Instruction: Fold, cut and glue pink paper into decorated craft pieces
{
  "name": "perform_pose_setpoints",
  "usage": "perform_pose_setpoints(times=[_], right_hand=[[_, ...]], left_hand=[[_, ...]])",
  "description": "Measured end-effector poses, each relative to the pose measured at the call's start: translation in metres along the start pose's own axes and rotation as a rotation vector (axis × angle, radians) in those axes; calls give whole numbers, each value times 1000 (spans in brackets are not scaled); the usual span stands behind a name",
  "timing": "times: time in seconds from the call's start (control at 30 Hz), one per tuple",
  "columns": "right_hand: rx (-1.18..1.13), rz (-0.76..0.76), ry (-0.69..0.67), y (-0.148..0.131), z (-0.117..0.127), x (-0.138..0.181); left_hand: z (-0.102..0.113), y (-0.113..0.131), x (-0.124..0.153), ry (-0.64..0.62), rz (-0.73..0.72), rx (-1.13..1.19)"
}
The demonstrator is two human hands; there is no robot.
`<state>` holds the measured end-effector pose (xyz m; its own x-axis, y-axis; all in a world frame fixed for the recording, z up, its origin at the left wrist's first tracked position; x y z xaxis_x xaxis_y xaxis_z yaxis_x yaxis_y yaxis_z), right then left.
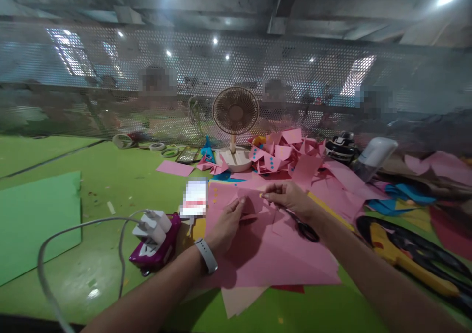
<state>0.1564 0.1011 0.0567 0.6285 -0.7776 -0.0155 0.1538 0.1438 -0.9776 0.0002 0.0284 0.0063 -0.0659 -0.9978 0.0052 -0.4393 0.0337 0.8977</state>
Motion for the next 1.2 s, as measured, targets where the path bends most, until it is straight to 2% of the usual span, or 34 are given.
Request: perform_pose_setpoints(times=[0.13, 0.47, 0.57, 0.7, 0.93, 1.2], right_hand=[[38, 52, -1, 5, -12, -4], [26, 95, 70, 4, -17, -2], [70, 109, 33, 4, -17, -2], [125, 100, -12, 4, -14, 0], [173, 108, 10, 3, -14, -1], [57, 121, 68, 3, -22, 2]], left_hand=[[-3, 2, 3, -10, 9, -22], [-3, -1, 4, -1, 10, 8], [-4, 1, 5, -12, -26, -25], [-5, 3, 7, -31, 2, -72], [-3, 2, 6, -3, -14, -168], [-3, 2, 4, 19, -37, -153]])
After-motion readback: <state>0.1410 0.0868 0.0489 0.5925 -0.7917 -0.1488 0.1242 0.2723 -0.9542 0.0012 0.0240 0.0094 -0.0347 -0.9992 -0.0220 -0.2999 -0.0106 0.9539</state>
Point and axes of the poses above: each hand's wrist, its own x-axis away from the middle knuckle, its own z-axis out of the back of the hand, y = z × x, the point moved 2 cm from there along -x, towards the middle knuckle, and after that the axes turned 4 degrees about -y, right-handed, at the moved point
